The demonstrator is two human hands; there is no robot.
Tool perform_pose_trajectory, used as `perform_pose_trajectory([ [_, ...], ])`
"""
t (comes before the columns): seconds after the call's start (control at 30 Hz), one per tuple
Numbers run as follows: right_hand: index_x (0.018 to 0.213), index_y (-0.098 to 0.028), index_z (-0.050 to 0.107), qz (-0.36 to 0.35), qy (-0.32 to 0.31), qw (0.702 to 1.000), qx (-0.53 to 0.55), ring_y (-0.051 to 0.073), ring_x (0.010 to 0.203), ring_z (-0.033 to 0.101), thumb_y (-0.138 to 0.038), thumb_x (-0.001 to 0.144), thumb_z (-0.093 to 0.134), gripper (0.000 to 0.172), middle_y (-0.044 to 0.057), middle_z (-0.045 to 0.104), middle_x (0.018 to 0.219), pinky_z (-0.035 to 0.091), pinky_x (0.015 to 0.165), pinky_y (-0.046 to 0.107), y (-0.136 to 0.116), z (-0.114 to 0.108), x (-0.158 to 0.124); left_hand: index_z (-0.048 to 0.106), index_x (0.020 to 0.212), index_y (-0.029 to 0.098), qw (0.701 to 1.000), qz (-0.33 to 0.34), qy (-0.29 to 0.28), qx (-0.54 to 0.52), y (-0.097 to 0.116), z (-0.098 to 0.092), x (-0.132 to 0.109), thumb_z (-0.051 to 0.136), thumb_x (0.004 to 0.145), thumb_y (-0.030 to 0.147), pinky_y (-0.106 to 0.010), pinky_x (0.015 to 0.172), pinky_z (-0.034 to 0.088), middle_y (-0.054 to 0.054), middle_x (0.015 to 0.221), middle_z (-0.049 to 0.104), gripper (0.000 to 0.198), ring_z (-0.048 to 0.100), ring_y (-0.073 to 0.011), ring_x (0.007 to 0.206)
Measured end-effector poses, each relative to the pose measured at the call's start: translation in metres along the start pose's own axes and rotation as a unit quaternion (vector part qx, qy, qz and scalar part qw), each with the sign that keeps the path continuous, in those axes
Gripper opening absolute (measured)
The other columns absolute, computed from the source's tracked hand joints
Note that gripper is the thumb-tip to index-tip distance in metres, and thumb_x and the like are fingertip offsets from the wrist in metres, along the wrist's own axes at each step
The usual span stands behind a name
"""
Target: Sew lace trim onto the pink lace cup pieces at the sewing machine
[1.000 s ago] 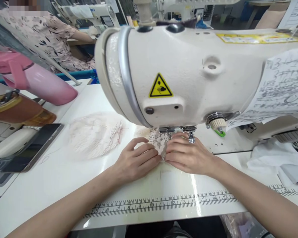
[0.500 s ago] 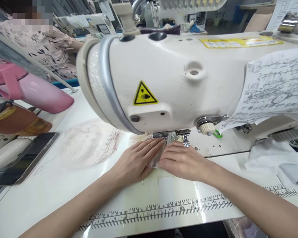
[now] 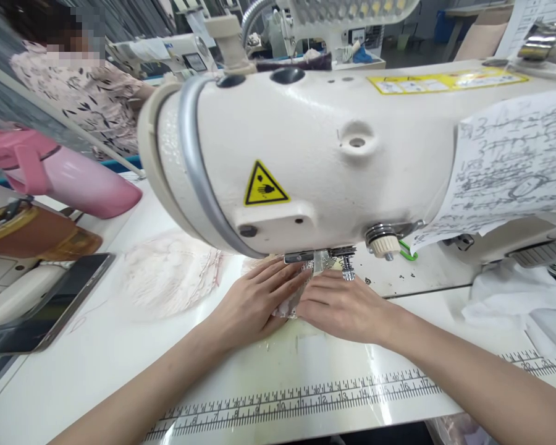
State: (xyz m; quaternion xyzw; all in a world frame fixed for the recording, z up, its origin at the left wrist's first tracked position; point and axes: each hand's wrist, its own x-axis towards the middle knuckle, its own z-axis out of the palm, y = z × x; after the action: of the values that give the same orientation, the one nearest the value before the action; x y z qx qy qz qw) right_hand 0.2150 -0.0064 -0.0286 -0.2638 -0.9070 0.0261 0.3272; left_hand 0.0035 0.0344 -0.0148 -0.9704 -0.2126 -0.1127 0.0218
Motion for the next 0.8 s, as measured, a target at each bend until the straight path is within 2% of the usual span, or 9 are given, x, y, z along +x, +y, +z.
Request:
perform_pose_trajectory([
  [0.53, 0.090, -0.019, 0.061, 0.003, -0.041, 0.999, -0.015, 0.013, 0.088, 0.057, -0.011, 0.091, 0.047, 0.017, 0.001, 0.066, 0.085, 0.047, 0.077, 0.028, 0.007, 0.006, -0.015, 0.049, 0.134, 0.016, 1.000, -0.002, -0.010, 0.003, 0.000, -0.003, 0.004, 0.042, 0.089, 0.032, -0.046, 0.104, 0.038, -0.010, 0.130, 0.058, 0.048, 0.051, -0.0271, 0.123],
  [0.8, 0.086, -0.020, 0.061, 0.014, -0.049, 0.998, -0.029, 0.011, 0.087, 0.057, -0.008, 0.091, 0.045, 0.020, -0.001, 0.065, 0.083, 0.048, 0.077, 0.027, 0.005, 0.008, -0.013, 0.053, 0.131, 0.017, 1.000, -0.014, 0.000, 0.010, 0.002, -0.003, 0.005, 0.041, 0.091, 0.032, -0.046, 0.102, 0.038, -0.010, 0.129, 0.059, 0.045, 0.053, -0.0266, 0.119],
])
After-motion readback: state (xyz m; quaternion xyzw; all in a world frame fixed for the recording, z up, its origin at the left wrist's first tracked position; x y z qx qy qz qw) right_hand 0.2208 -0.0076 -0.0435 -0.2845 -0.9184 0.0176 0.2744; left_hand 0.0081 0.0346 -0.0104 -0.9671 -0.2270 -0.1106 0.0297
